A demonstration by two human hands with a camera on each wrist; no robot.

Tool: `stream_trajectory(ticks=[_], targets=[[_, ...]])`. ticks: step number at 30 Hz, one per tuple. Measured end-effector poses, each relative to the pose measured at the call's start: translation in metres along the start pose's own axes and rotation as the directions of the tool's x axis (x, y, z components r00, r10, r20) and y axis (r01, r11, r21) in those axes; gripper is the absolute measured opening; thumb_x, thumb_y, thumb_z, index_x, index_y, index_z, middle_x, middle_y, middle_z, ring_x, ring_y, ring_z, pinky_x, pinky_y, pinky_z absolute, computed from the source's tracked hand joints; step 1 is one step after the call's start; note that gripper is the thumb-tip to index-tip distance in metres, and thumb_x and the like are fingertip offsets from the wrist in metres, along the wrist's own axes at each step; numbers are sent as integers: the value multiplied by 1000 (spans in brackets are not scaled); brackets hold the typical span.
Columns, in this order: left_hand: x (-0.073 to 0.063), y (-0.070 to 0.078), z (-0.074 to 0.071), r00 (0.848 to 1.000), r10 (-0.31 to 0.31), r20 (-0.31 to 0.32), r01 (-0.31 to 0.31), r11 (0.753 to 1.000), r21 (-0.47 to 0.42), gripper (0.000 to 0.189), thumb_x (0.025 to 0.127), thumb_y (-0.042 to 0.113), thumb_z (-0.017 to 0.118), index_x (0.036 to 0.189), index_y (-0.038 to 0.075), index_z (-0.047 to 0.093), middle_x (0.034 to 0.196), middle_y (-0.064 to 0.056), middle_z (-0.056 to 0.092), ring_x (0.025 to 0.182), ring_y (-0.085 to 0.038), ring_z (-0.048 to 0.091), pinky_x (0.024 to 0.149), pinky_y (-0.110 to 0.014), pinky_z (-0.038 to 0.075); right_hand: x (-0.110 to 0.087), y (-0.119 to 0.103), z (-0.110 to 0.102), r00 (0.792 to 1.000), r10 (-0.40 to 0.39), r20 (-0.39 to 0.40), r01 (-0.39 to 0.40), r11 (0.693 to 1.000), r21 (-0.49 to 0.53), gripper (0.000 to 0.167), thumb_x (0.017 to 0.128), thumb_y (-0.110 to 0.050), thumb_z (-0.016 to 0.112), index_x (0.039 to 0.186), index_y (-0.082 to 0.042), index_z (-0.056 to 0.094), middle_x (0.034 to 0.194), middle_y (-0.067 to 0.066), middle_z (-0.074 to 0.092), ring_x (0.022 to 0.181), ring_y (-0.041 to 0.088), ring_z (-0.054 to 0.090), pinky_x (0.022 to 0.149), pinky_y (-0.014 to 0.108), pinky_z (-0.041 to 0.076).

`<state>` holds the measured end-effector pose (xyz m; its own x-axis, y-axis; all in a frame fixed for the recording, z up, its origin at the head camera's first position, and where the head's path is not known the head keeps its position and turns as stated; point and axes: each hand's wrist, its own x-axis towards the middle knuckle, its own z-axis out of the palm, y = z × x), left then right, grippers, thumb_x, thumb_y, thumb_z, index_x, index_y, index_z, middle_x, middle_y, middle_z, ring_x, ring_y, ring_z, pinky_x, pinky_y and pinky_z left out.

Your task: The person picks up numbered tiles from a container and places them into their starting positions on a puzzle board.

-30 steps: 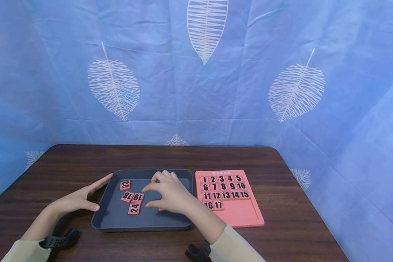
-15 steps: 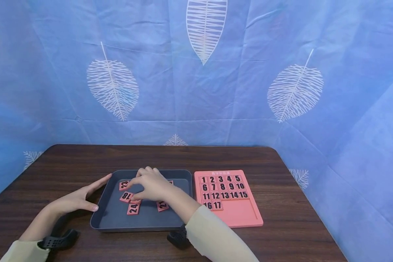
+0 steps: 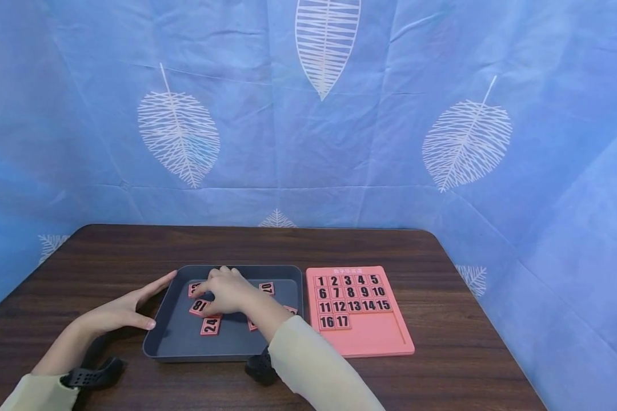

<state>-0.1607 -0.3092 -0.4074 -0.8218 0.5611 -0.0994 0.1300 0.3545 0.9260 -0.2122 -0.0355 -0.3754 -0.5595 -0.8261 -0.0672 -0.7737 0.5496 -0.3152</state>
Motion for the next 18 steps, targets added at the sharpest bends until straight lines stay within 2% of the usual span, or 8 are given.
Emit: stream_trajectory(ticks=[6, 12, 18], targets=[[0, -1, 0, 1000, 8, -7, -8, 1000, -2, 95, 86, 21, 70, 156, 21, 6, 157, -22, 1, 139, -49, -1, 94, -78, 9, 2, -1, 3, 999, 37, -5, -37, 999, 3, 40, 85, -46, 70, 124, -37, 65, 110, -10, 52, 94, 8, 41, 80, 25, 34], [0, -2, 2, 1000, 8, -6, -8, 1000, 0, 96, 86, 20, 70, 156, 20, 5, 157, -22, 0, 139, -48, -2, 94, -77, 10, 2, -1, 8, 998, 53, -45, -53, 999, 2, 37, 82, -49, 71, 116, -34, 70, 101, -12, 50, 87, 7, 39, 75, 24, 32], [1, -2, 3, 1000, 10, -9, -10, 1000, 12, 95, 86, 21, 70, 156, 21, 5, 157, -21, 1, 139, -49, -2, 94, -77, 10, -1, -2, 10, 997, 33, -71, -35, 999, -28, 36, 81, -51, 71, 112, -32, 72, 99, -12, 50, 83, 7, 38, 71, 22, 31]])
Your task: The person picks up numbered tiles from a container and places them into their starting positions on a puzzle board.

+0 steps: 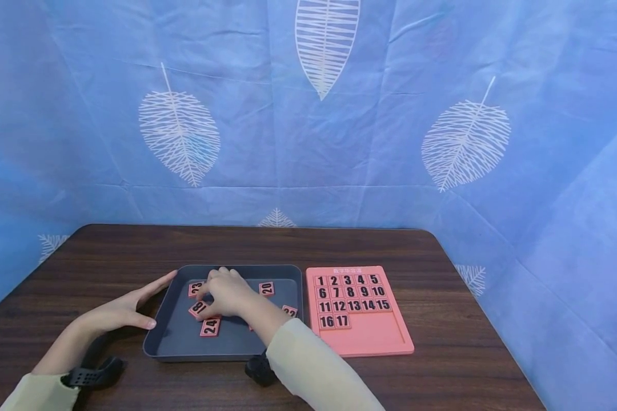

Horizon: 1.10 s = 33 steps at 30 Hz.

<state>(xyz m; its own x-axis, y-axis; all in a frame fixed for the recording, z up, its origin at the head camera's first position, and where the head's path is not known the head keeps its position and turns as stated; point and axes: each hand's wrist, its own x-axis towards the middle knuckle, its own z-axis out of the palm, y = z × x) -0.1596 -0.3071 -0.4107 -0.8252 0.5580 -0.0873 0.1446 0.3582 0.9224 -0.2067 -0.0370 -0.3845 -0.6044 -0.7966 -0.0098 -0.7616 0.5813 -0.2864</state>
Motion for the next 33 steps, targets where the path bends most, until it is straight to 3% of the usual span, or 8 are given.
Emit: stream_trajectory(ticks=[7, 13, 18, 24, 33], targets=[[0, 0, 0, 1000, 0, 2, 0, 1000, -18, 95, 86, 19, 70, 156, 22, 5, 158, -20, 0, 140, -47, -2, 95, -76, 11, -2, -3, -3, 999, -39, 34, 41, 997, -66, 37, 84, -47, 70, 118, -31, 70, 104, -12, 54, 91, 6, 43, 77, 21, 34], [0, 0, 0, 1000, -3, -4, 3, 1000, -10, 96, 86, 19, 71, 156, 21, 6, 158, -20, 1, 140, -47, -1, 95, -76, 11, -3, -2, -7, 994, -62, 85, 68, 995, -69, 41, 84, -46, 70, 123, -32, 67, 98, -14, 49, 84, 6, 38, 72, 21, 29], [0, -1, 0, 1000, 4, -8, -4, 1000, -11, 96, 85, 19, 71, 156, 20, 6, 158, -20, 2, 140, -47, 0, 95, -77, 10, -4, -1, -9, 994, -76, 77, 81, 995, -62, 35, 85, -42, 71, 118, -32, 70, 100, -14, 49, 85, 6, 37, 73, 21, 29], [1, 1, 0, 1000, -4, -1, 4, 1000, -19, 97, 85, 20, 71, 156, 21, 6, 158, -20, 1, 140, -48, -1, 95, -77, 10, -8, -2, -13, 996, -88, 33, 90, 993, -72, 26, 83, -43, 73, 107, -31, 74, 105, -11, 50, 89, 6, 39, 74, 21, 31], [1, 1, -1, 1000, -12, 4, 12, 1000, -17, 97, 85, 21, 71, 156, 20, 5, 158, -20, 1, 139, -49, -1, 95, -77, 9, -26, 4, -28, 988, -57, -142, 45, 995, -92, 31, 78, -50, 74, 101, -29, 76, 101, -9, 48, 86, 8, 38, 76, 25, 31]])
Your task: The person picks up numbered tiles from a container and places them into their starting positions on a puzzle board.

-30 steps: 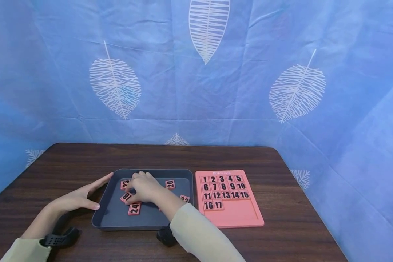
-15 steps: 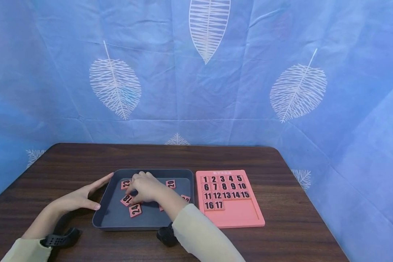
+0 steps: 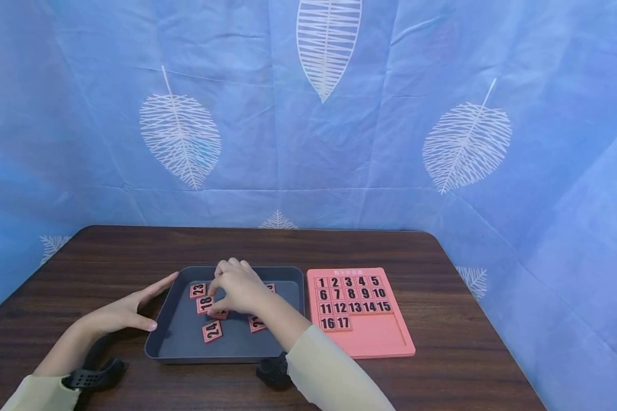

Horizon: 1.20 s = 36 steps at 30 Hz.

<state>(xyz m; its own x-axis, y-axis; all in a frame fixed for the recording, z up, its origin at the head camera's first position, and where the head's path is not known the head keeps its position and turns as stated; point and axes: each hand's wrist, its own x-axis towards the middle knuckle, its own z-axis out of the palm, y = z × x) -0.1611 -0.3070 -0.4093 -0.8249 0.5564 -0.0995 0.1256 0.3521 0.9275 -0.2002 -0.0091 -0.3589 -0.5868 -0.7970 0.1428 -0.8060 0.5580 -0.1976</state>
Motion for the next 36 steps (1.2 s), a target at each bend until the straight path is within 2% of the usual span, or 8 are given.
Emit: stream_trajectory(ticks=[3, 10, 17, 21, 27, 33, 36], targets=[[0, -1, 0, 1000, 4, -11, -4, 1000, 10, 97, 84, 20, 72, 156, 21, 6, 158, -20, 2, 139, -49, 0, 95, -77, 10, -10, 5, -3, 998, 6, -67, -6, 1000, 3, 31, 76, -49, 76, 98, -27, 76, 96, -10, 45, 83, 9, 35, 73, 26, 29], [-1, -1, 0, 1000, 12, -13, -12, 1000, -4, 97, 84, 19, 72, 156, 21, 7, 158, -20, 1, 139, -49, -1, 95, -77, 9, -35, 14, -13, 982, 92, -163, -89, 996, 24, 32, 73, -50, 79, 92, -25, 77, 89, -8, 36, 84, 13, 32, 74, 31, 27], [-1, 0, 0, 1000, 18, -16, -18, 1000, -2, 97, 84, 19, 72, 156, 18, 6, 158, -21, 1, 139, -50, -2, 94, -78, 8, -62, 19, -23, 949, 137, -285, -121, 990, 74, 27, 70, -44, 83, 86, -23, 77, 89, -9, 35, 83, 14, 31, 73, 34, 26], [0, 0, 0, 1000, 17, -13, -17, 1000, -6, 97, 84, 19, 71, 156, 18, 6, 158, -21, 1, 139, -50, -2, 94, -78, 8, -79, 22, -28, 928, 154, -339, -142, 988, 60, 28, 67, -45, 85, 83, -24, 76, 88, -8, 35, 81, 14, 31, 71, 34, 24], [0, 0, 0, 1000, 15, -9, -15, 1000, -10, 97, 85, 19, 71, 156, 20, 6, 158, -20, 1, 139, -49, -2, 94, -78, 7, -105, 27, -34, 900, 213, -380, -211, 976, 46, 29, 64, -45, 86, 79, -24, 73, 89, -6, 36, 82, 16, 31, 71, 35, 24], [0, 1, -1, 1000, 10, -8, -10, 1000, -9, 97, 85, 19, 71, 156, 20, 6, 158, -20, 0, 139, -50, -2, 94, -78, 7, -132, 36, -30, 863, 316, -393, -319, 946, 60, 28, 61, -43, 89, 73, -25, 72, 86, -8, 37, 82, 16, 34, 71, 36, 27], [0, 1, 0, 1000, 10, -8, -10, 1000, -10, 97, 85, 19, 71, 156, 20, 5, 158, -20, 0, 139, -49, -3, 94, -78, 7, -146, 42, -28, 846, 339, -412, -338, 938, 79, 28, 60, -41, 90, 71, -24, 70, 85, -9, 38, 82, 16, 36, 73, 37, 29]])
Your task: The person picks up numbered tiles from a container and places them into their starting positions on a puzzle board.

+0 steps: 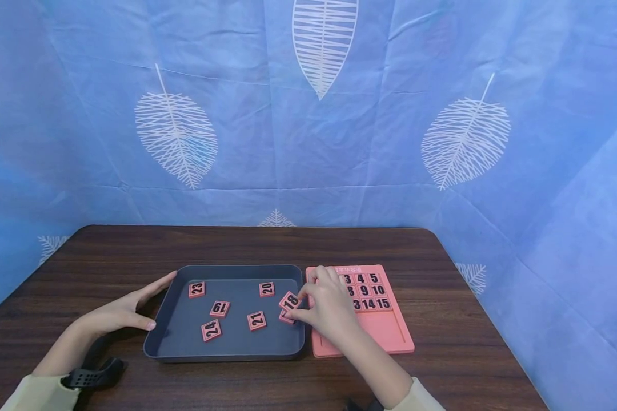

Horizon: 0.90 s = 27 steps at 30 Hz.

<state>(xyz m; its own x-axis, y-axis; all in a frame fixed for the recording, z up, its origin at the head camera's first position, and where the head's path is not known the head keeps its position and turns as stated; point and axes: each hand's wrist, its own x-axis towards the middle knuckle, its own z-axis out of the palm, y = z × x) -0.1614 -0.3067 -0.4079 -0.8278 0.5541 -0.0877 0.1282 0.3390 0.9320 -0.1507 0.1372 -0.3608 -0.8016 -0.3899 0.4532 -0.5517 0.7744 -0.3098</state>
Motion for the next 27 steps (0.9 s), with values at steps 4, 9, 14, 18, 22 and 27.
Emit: stream_trajectory(ticks=[4, 9, 14, 18, 22, 27], targets=[[-1, 0, 0, 1000, -5, -6, 5, 1000, 7, 98, 84, 20, 72, 156, 20, 6, 158, -21, 0, 139, -50, -2, 94, -78, 8, -13, 14, -5, 998, 14, -59, -13, 1000, 13, 30, 58, -40, 91, 69, -23, 68, 85, -9, 39, 81, 17, 37, 74, 37, 31], [-1, 1, 1, 1000, -16, -12, 16, 1000, 21, 97, 84, 20, 72, 156, 22, 7, 158, -21, 1, 139, -50, -1, 94, -78, 9, -28, 30, -10, 989, 111, -94, -112, 994, 1, 31, 55, -37, 92, 64, -22, 67, 84, -8, 41, 79, 18, 37, 70, 37, 31], [-1, 1, 2, 1000, -16, -12, 16, 1000, 19, 97, 84, 20, 72, 156, 23, 7, 158, -21, 1, 139, -50, -1, 95, -78, 9, -41, 41, -15, 979, 188, -81, -190, 981, -26, 33, 54, -34, 93, 62, -20, 64, 85, -4, 44, 81, 20, 39, 71, 39, 31], [-1, 2, 1, 1000, -13, -10, 13, 1000, 23, 97, 84, 20, 71, 156, 22, 6, 158, -21, 1, 139, -50, -1, 94, -78, 9, -50, 48, -21, 972, 223, -79, -229, 970, -82, 36, 54, -38, 92, 60, -20, 62, 84, -2, 46, 81, 23, 40, 70, 40, 30], [-1, 2, 1, 1000, -9, -5, 9, 1000, 21, 97, 85, 20, 71, 156, 22, 6, 158, -20, 0, 139, -49, -2, 94, -78, 10, -59, 56, -27, 961, 268, -66, -275, 953, -125, 36, 57, -41, 91, 61, -21, 61, 87, 1, 48, 79, 24, 40, 69, 41, 30], [-1, 0, 1, 1000, -5, -4, 5, 1000, 21, 96, 85, 20, 71, 156, 23, 6, 158, -20, 1, 139, -49, -1, 94, -78, 10, -68, 65, -29, 952, 303, -50, -308, 939, -152, 37, 58, -42, 89, 60, -21, 59, 90, 4, 51, 80, 26, 42, 69, 44, 32]])
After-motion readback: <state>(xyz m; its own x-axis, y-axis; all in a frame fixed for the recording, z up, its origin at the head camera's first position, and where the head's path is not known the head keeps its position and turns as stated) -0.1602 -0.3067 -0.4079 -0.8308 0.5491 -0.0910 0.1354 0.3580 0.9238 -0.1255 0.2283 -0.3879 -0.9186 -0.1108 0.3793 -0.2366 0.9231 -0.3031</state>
